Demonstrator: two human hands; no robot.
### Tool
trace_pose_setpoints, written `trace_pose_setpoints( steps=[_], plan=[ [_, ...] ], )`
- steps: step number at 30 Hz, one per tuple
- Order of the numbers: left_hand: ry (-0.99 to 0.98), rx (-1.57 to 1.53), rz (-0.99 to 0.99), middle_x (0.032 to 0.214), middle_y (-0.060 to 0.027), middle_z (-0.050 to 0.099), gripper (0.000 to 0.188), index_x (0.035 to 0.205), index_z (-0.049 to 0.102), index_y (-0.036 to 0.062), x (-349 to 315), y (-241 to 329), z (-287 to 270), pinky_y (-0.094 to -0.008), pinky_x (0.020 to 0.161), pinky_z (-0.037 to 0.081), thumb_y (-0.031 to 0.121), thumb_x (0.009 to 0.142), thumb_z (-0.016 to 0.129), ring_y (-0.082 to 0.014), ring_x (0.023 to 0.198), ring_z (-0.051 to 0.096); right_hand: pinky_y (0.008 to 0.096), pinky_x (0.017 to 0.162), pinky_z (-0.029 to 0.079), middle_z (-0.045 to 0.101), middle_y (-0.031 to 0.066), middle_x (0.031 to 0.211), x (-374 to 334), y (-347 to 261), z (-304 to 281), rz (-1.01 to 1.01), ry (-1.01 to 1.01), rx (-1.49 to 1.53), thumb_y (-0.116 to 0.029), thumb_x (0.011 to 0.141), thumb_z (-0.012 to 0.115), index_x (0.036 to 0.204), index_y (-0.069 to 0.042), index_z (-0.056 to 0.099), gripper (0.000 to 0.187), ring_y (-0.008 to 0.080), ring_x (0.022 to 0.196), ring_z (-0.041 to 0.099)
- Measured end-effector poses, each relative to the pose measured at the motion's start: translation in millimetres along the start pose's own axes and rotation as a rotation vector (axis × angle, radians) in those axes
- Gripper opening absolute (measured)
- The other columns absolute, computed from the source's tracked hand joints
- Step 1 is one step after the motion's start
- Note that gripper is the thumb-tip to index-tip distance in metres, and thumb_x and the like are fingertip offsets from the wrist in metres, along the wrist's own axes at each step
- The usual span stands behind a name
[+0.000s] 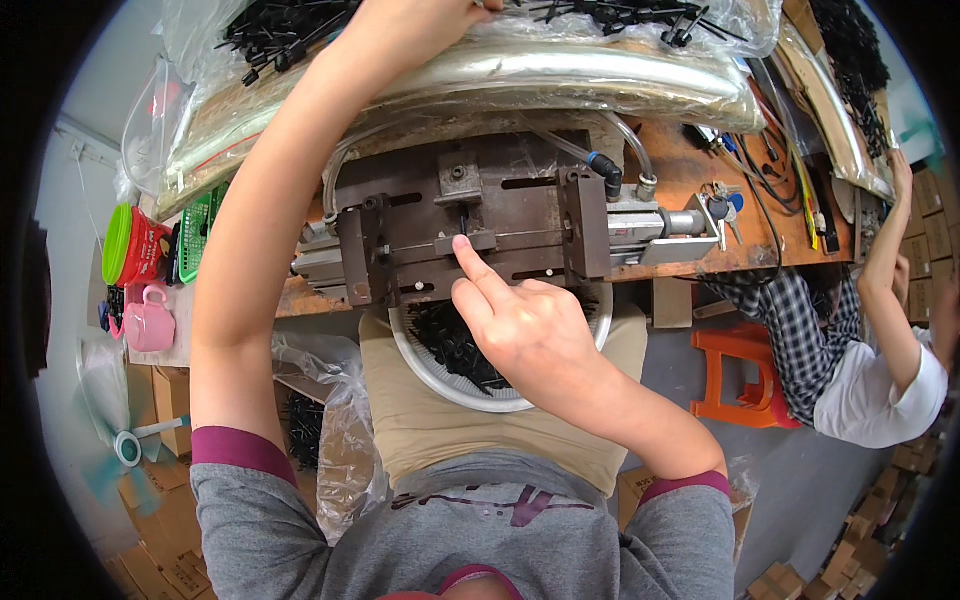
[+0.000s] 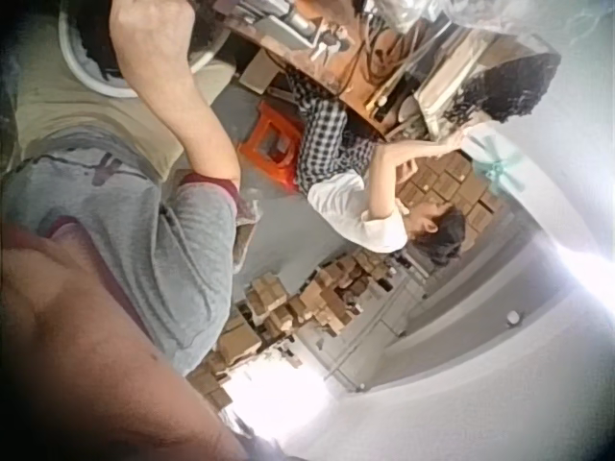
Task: Manually assemble small plastic electrical components or cable ties using a specialized benchtop fixture.
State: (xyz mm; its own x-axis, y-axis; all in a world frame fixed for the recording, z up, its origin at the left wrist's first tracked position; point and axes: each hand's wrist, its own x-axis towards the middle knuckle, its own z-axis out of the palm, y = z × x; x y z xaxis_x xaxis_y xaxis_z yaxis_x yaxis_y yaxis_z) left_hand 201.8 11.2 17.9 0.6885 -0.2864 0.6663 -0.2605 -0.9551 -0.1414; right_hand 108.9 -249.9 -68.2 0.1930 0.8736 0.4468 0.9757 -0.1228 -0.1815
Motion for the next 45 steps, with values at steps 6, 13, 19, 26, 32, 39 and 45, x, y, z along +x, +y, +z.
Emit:
trace_pose_setpoints(
  steps=[6,13,19,26,32,39,45],
  plan=[
    [0.214,-0.56,-0.407,0.091,-0.0167,0.071,0.013,0.096,0.069,-0.0061,-19,45,-53,-0.0301,0.061,0.054,0.005,0.091,0.068,-0.0249,0.071,0.072,0.0274,0.053,0.05,0.065,0.0158,0.131,-8,-3,4,0.062,0.011,-0.004,-0.006,0.072,0.075,0.093,-0.003,0.065,0.023,0.0158,0.053,0.059],
    [0.245,-0.859,-0.622,0.098,-0.0097,0.067,0.016,0.089,0.069,-0.005,-65,80,-102,-0.0167,0.052,0.049,0.01,0.09,0.075,-0.007,0.067,0.067,0.0261,0.051,0.048,0.067,0.0191,0.128,-2,-2,3,0.026,0.021,-0.006,-0.004,0.07,0.068,0.092,-0.002,0.064,0.023,0.0141,0.048,0.055],
    [0.198,-0.902,-0.555,0.135,-0.0206,0.057,0.034,0.11,0.069,-0.0088,-91,102,-114,-0.0288,0.077,0.063,-0.01,0.077,0.075,-0.0225,0.095,0.071,0.0265,0.052,0.049,0.068,0.0196,0.126,2,-2,-6,0.024,-0.038,-0.038,-0.007,0.069,0.067,0.089,-0.003,0.062,0.021,0.0151,0.05,0.058],
    [0.001,-0.66,-0.476,0.132,-0.0202,0.061,0.036,0.104,0.075,-0.0002,-136,134,-114,-0.029,0.077,0.059,-0.003,0.068,0.082,-0.021,0.093,0.07,0.0371,0.064,0.057,0.071,0.0089,0.094,51,54,-50,-0.011,0.209,0.086,-0.017,0.078,0.077,0.096,-0.009,0.066,0.022,0.0259,0.077,0.071],
    [-0.04,-0.416,-0.422,0.13,-0.0201,0.062,0.033,0.102,0.07,-0.0019,-160,173,-88,-0.0363,0.083,0.058,0.001,0.071,0.08,-0.0327,0.103,0.067,0.0395,0.077,0.053,0.064,0.0152,0.102,134,187,-115,0.087,0.025,-0.754,-0.007,0.078,0.073,0.107,-0.004,0.072,0.029,0.0304,0.094,0.066],
    [-0.146,-0.325,-0.439,0.131,-0.0238,0.062,0.024,0.097,0.068,-0.0033,-172,193,-64,-0.0361,0.081,0.058,0.006,0.076,0.074,-0.0282,0.094,0.07,0.0434,0.087,0.053,0.062,0.0172,0.104,163,182,-100,0.1,-0.196,-0.427,-0.011,0.07,0.075,0.107,-0.003,0.071,0.038,0.0359,0.102,0.063],
    [-0.186,-0.176,-0.388,0.131,-0.0194,0.064,0.028,0.096,0.07,0.0019,-165,191,-58,-0.0319,0.072,0.057,0.01,0.072,0.081,-0.0239,0.081,0.071,0.042,0.083,0.054,0.069,0.0211,0.094,190,147,-87,-0.02,-0.205,-0.264,-0.011,0.069,0.074,0.098,0.002,0.071,0.032,0.0378,0.092,0.067]
  ],
)
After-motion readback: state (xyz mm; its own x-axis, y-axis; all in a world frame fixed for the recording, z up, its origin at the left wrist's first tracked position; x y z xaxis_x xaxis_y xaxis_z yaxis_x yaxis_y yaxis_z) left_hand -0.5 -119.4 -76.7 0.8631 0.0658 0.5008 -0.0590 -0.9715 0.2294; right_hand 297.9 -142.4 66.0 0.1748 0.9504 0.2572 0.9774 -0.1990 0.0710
